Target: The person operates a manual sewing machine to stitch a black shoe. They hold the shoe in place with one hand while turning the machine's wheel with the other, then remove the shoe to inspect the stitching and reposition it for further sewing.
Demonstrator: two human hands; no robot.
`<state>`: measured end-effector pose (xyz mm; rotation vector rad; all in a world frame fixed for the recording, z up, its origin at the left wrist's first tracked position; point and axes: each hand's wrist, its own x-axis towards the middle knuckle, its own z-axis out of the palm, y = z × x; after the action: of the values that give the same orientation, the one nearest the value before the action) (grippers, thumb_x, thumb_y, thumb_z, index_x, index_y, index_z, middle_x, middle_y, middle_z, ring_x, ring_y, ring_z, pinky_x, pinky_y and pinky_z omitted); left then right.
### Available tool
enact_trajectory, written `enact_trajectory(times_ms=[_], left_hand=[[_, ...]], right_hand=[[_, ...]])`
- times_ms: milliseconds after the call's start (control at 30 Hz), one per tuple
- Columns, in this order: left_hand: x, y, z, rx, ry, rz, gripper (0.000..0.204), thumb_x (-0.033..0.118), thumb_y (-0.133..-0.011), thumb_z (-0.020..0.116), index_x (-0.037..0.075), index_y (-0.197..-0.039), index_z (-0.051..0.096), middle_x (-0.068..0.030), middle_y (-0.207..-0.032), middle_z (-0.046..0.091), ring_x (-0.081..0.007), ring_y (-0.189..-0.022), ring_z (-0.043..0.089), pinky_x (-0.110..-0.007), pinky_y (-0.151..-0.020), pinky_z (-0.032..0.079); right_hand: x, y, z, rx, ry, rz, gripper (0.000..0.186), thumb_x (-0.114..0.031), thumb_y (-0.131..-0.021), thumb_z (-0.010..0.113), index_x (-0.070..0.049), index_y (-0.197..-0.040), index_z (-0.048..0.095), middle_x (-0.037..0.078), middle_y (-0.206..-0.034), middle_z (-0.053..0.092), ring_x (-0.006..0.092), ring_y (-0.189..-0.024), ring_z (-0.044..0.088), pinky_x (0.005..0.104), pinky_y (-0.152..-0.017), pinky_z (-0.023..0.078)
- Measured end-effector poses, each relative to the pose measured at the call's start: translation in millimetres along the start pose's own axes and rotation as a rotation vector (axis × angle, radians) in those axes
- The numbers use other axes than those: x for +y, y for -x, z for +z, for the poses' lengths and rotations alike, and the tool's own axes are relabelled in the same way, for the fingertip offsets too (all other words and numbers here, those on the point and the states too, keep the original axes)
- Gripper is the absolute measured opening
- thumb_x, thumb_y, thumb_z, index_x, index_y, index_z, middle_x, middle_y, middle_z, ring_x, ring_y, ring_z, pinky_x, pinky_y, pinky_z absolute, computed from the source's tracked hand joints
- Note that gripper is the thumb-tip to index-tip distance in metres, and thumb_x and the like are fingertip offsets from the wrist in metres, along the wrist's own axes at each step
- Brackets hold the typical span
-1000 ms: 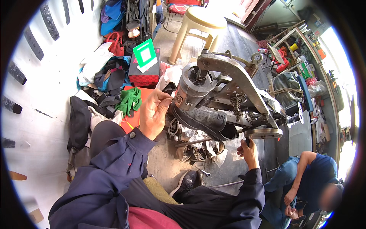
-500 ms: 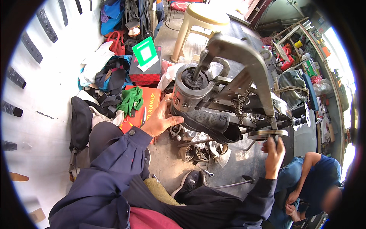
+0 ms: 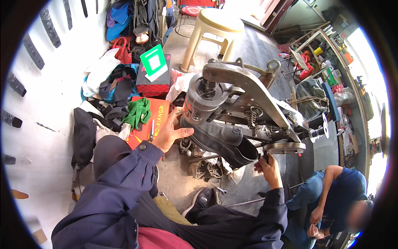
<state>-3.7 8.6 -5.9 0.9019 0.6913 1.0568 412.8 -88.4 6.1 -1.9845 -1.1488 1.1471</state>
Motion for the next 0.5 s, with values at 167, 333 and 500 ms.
enact_trajectory(times_ms=[167,333,500], left_hand=[[0.6,0.4,0.9,-0.008,0.015,0.007,0.063,0.013,-0.088,0.079,0.011,-0.142,0.047,-0.0042,-0.133,0.058,-0.0167,-0.126,0.053,-0.036,-0.112,0.038],[-0.5,-0.5,0.0,-0.007,0.055,-0.006,0.061,0.012,-0.089,0.078,0.011,-0.142,0.048,-0.0023,-0.135,0.057,-0.0156,-0.127,0.051,-0.035,-0.112,0.037],[-0.5,-1.4,0.6,-0.013,0.034,0.032,0.06,0.012,-0.089,0.078,0.011,-0.141,0.049,-0.0011,-0.137,0.056,-0.0143,-0.129,0.049,-0.034,-0.113,0.035]], right_hand=[[-56.9,38.2,-38.9,0.329,-0.108,-0.315,0.023,-0.024,-0.103,0.06,-0.001,-0.106,0.063,0.005,-0.077,0.067,0.0115,-0.063,0.063,0.0248,-0.058,0.048],[-17.0,10.3,-82.4,0.597,-0.062,-0.203,0.016,-0.024,-0.104,0.058,-0.008,-0.101,0.058,0.001,-0.071,0.061,0.0081,-0.057,0.058,0.024,-0.05,0.041],[27.2,-12.2,-38.3,0.349,0.028,0.094,0.017,-0.018,-0.1,0.064,-0.002,-0.104,0.059,0.006,-0.071,0.061,0.0122,-0.058,0.059,0.0303,-0.047,0.047]])
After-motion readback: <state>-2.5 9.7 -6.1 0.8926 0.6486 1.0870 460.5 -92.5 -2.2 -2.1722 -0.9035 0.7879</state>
